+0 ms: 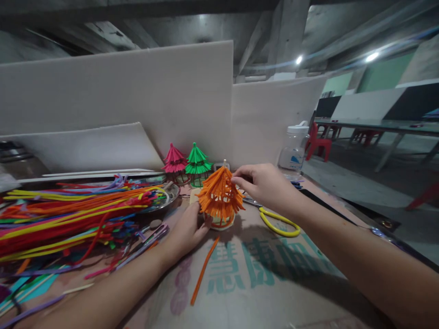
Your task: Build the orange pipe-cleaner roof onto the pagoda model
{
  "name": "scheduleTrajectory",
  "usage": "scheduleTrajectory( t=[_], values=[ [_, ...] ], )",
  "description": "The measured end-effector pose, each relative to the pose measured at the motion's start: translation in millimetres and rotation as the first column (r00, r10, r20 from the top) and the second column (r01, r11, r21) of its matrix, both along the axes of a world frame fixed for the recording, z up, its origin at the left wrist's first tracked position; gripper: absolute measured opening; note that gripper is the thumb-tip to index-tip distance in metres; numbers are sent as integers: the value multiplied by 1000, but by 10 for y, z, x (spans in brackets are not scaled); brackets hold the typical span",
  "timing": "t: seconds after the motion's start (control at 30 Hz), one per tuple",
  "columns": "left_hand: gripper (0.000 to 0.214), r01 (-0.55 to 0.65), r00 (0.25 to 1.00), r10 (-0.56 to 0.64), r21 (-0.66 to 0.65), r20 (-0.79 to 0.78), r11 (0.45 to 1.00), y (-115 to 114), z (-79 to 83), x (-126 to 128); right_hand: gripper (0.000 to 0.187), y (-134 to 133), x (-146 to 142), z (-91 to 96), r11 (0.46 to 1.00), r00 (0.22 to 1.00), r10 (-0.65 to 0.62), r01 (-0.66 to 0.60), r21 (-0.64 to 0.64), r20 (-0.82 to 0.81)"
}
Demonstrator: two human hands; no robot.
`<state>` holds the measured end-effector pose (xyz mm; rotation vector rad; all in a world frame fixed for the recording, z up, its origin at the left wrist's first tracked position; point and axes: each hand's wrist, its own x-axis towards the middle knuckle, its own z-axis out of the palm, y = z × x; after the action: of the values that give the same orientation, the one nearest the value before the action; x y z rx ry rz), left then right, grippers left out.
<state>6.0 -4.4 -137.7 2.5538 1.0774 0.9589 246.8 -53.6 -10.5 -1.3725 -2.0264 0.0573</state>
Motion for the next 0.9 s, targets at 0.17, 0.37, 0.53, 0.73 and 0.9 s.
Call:
scheduleTrajectory(
  t=[0.17, 0.37, 0.53, 0.73, 0.9],
  values=[
    [38, -15, 1000, 16, -52, 14, 999, -17, 32, 20, 22, -38, 89, 119, 998, 994, 55, -55, 5, -98],
    [41, -25, 1000, 24, -53, -11, 998, -17, 39, 20, 28, 35, 243, 174, 992, 986, 100, -89, 85, -135],
    [41, -22, 1000, 22, 6, -6, 1000, -15, 18, 3, 11, 52, 114, 13, 969, 991, 62, -88, 233, 117],
    [31, -93, 995, 94, 33, -24, 995, -22, 5, -3, 15, -83, -108, -116, 943, 913, -185, 61, 328, 363],
    [24, -91, 995, 95, 91, -43, 992, -39, 28, -9, 17, -150, -154, -91, 934, 858, -272, 127, 333, 436]
  ],
)
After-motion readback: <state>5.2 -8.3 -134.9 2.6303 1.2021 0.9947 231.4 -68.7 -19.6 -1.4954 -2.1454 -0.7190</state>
